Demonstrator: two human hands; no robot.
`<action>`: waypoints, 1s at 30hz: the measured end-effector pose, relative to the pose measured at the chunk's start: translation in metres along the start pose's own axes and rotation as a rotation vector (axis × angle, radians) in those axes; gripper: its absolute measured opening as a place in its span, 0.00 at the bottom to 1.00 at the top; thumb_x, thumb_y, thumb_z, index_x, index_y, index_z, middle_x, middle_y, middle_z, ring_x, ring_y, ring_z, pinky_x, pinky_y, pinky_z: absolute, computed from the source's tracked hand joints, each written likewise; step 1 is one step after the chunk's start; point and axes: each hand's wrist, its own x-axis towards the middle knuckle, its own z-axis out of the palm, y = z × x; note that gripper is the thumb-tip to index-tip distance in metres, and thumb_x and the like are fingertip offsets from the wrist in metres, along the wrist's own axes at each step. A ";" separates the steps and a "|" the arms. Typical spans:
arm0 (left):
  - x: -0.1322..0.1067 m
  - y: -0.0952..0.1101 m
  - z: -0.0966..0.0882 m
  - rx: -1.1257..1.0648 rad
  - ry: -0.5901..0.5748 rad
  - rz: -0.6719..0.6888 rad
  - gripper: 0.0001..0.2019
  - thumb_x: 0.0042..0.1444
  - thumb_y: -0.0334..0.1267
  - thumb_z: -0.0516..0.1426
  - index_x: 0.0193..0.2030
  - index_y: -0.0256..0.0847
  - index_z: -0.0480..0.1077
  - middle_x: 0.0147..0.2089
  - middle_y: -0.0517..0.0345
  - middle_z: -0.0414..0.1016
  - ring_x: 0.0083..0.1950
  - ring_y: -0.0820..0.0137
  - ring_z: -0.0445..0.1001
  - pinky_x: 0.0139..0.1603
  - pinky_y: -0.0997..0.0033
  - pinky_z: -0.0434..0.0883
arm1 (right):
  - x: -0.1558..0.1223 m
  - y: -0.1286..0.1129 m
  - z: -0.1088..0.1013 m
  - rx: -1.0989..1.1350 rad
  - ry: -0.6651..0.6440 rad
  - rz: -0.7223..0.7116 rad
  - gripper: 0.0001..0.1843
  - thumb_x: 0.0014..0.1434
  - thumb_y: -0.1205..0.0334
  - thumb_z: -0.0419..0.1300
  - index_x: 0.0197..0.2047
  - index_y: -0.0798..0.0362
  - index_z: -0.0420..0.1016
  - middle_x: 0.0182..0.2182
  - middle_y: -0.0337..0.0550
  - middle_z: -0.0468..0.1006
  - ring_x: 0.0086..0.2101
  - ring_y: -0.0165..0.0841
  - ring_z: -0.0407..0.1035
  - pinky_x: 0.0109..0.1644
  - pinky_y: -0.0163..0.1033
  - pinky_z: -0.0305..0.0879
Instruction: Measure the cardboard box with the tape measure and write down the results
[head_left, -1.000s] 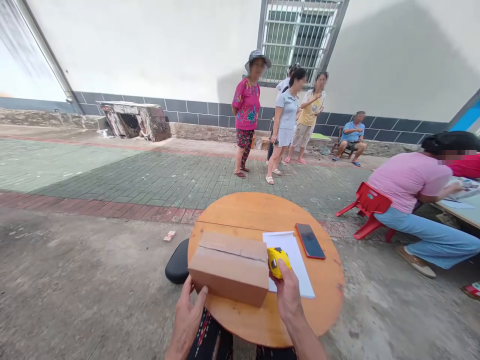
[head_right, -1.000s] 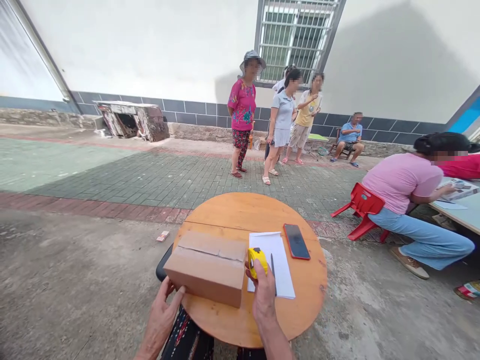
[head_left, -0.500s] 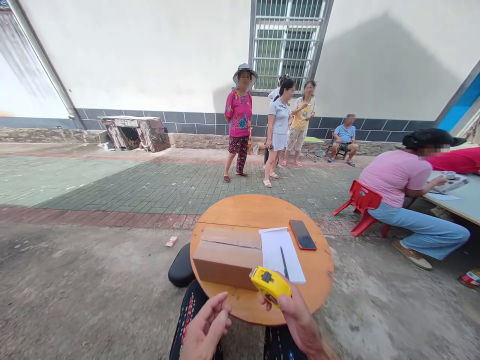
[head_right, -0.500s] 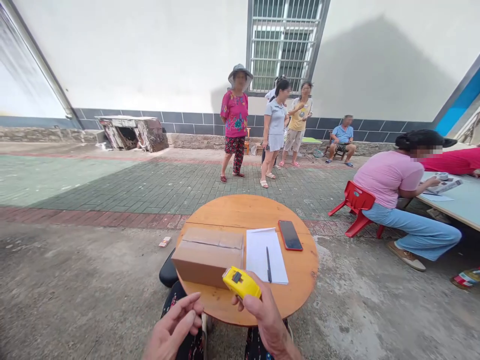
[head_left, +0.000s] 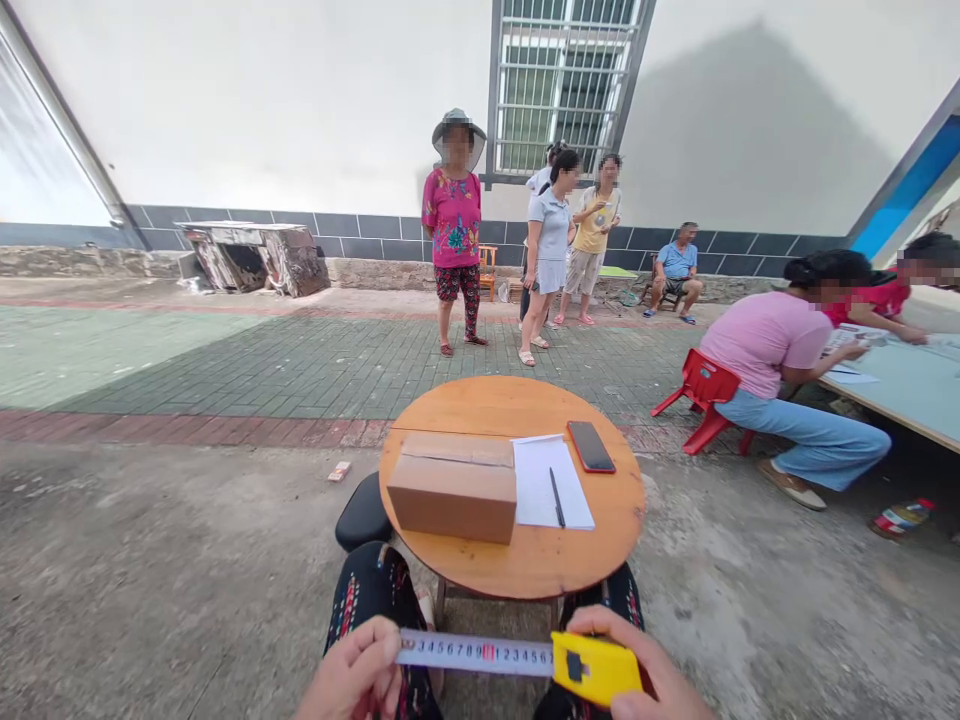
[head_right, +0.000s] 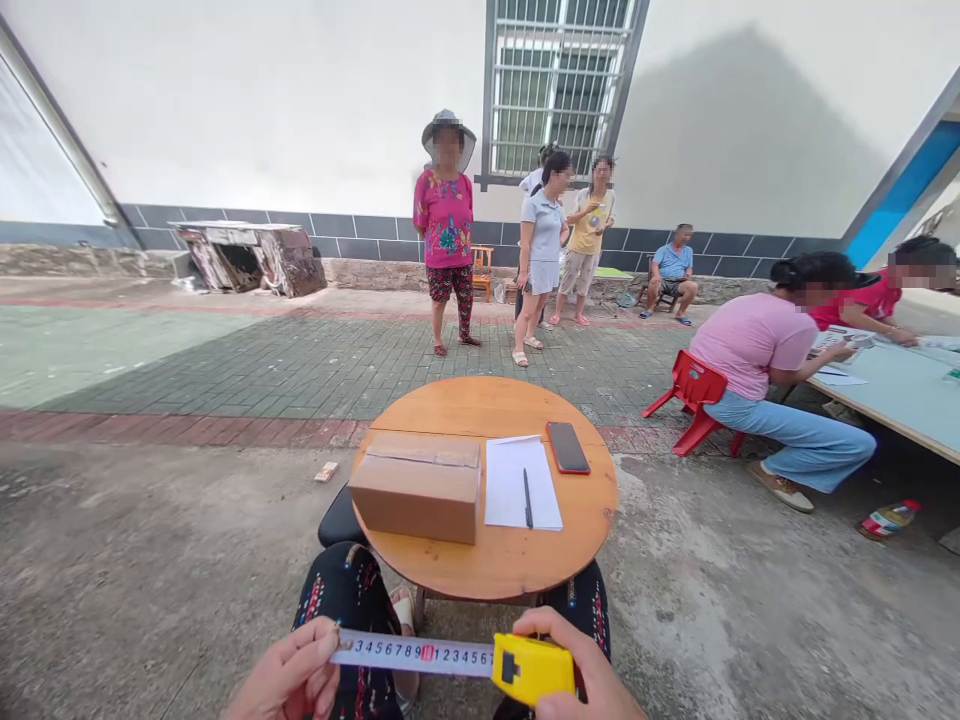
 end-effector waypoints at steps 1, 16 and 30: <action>-0.003 0.009 -0.004 0.027 0.022 0.023 0.25 0.39 0.60 0.67 0.21 0.42 0.63 0.15 0.68 0.57 0.18 0.75 0.58 0.21 0.75 0.59 | -0.005 -0.005 -0.004 0.009 0.029 -0.019 0.37 0.38 0.36 0.64 0.49 0.48 0.76 0.41 0.46 0.78 0.35 0.43 0.72 0.38 0.41 0.66; 0.060 0.122 0.004 0.547 0.295 0.435 0.22 0.46 0.59 0.58 0.23 0.38 0.70 0.22 0.60 0.69 0.24 0.73 0.64 0.25 0.74 0.61 | 0.082 -0.078 -0.018 -0.030 0.330 -0.204 0.27 0.49 0.41 0.64 0.45 0.51 0.74 0.31 0.42 0.78 0.31 0.38 0.70 0.37 0.41 0.66; 0.185 0.163 -0.015 0.850 0.343 0.328 0.12 0.62 0.44 0.57 0.42 0.35 0.71 0.39 0.57 0.74 0.36 0.71 0.73 0.36 0.68 0.73 | 0.201 -0.108 -0.035 -0.136 0.309 -0.156 0.28 0.51 0.37 0.60 0.40 0.55 0.74 0.29 0.41 0.75 0.26 0.34 0.66 0.31 0.39 0.57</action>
